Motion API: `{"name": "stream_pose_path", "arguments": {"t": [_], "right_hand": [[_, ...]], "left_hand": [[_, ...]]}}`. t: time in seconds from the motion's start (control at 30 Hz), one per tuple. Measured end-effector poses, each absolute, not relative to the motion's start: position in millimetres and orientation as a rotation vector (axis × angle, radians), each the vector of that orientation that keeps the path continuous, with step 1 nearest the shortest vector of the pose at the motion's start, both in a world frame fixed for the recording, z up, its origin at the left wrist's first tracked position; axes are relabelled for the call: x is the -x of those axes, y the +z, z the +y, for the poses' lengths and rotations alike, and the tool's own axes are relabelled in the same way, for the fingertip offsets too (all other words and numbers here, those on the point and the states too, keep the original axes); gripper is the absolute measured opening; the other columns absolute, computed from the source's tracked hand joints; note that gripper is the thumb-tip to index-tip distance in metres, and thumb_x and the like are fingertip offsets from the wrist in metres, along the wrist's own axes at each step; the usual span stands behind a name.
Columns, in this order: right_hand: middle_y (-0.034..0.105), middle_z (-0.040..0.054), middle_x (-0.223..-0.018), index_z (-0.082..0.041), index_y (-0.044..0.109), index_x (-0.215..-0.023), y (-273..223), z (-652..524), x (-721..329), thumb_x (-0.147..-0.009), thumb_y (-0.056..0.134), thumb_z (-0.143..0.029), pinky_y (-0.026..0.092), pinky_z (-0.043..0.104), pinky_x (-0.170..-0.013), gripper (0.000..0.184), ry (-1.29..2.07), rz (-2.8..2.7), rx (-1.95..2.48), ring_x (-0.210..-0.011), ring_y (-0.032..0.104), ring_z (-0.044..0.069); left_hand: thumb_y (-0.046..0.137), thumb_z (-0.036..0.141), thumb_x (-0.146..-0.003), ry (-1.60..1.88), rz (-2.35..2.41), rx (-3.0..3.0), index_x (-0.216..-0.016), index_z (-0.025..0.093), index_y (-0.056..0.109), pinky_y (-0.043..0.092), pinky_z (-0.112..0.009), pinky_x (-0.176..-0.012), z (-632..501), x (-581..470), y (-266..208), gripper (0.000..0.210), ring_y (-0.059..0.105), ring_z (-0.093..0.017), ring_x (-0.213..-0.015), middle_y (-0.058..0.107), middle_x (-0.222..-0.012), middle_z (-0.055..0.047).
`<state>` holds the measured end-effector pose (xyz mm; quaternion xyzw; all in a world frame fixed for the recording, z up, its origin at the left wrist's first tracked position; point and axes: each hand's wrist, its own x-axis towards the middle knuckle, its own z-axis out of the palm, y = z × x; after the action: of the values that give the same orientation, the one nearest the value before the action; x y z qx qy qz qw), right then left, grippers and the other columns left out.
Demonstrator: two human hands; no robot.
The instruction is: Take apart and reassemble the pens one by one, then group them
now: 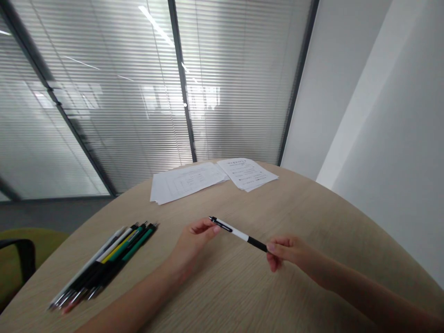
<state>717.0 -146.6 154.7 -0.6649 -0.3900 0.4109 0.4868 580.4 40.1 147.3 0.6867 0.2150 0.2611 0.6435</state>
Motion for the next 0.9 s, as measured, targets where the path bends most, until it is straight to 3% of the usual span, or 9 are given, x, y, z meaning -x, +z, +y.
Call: {"name": "stream_pose_path", "arguments": {"t": [0.27,0.47,0.53,0.67,0.9], "right_hand": [[0.052,-0.0001,-0.051,-0.015,0.056,-0.054,139,-149,-710,-0.07,0.049,-0.035,0.034,0.022,-0.051,0.027,0.746,-1.229,1.833,-0.05,0.045,0.011],[0.057,0.0011,-0.059,-0.017,0.059,-0.062,149,-156,-690,-0.07,0.054,-0.029,0.037,0.023,-0.057,0.016,0.559,-1.488,1.831,-0.058,0.051,0.013],[0.06,0.0037,-0.069,-0.017,0.061,-0.076,151,-157,-688,-0.074,0.051,-0.033,0.039,0.025,-0.062,0.018,0.554,-1.436,1.742,-0.064,0.053,0.015],[0.06,0.0083,-0.089,-0.018,0.056,-0.101,159,-157,-685,-0.077,0.045,-0.048,0.041,0.029,-0.068,0.041,0.687,-1.252,1.443,-0.079,0.054,0.019],[0.059,0.0026,-0.074,-0.016,0.061,-0.078,161,-154,-674,-0.067,0.06,-0.044,0.041,0.028,-0.07,0.03,0.974,-0.92,1.25,-0.071,0.054,0.016]], "left_hand": [[0.059,0.046,-0.065,0.313,0.466,-1.504,-0.082,0.017,0.068,0.038,-0.03,-0.078,6,-574,156,0.035,0.056,-0.018,-0.076,0.066,-0.073,-0.004],[0.041,0.051,-0.076,0.277,0.26,-1.833,-0.072,0.017,0.062,0.04,-0.029,-0.073,-11,-566,166,0.04,0.055,-0.018,-0.074,0.062,-0.071,-0.003],[0.037,0.048,-0.079,0.251,0.187,-1.901,-0.069,0.018,0.058,0.041,-0.028,-0.069,-16,-561,170,0.038,0.053,-0.017,-0.07,0.058,-0.068,-0.002],[0.037,0.044,-0.079,0.131,0.039,-1.987,-0.062,0.019,0.049,0.039,-0.026,-0.062,-27,-555,174,0.033,0.047,-0.015,-0.062,0.049,-0.062,0.0],[0.039,0.048,-0.076,0.009,0.014,-1.983,-0.06,0.017,0.048,0.036,-0.025,-0.056,-32,-558,166,0.035,0.042,-0.014,-0.057,0.042,-0.057,0.002]]}}
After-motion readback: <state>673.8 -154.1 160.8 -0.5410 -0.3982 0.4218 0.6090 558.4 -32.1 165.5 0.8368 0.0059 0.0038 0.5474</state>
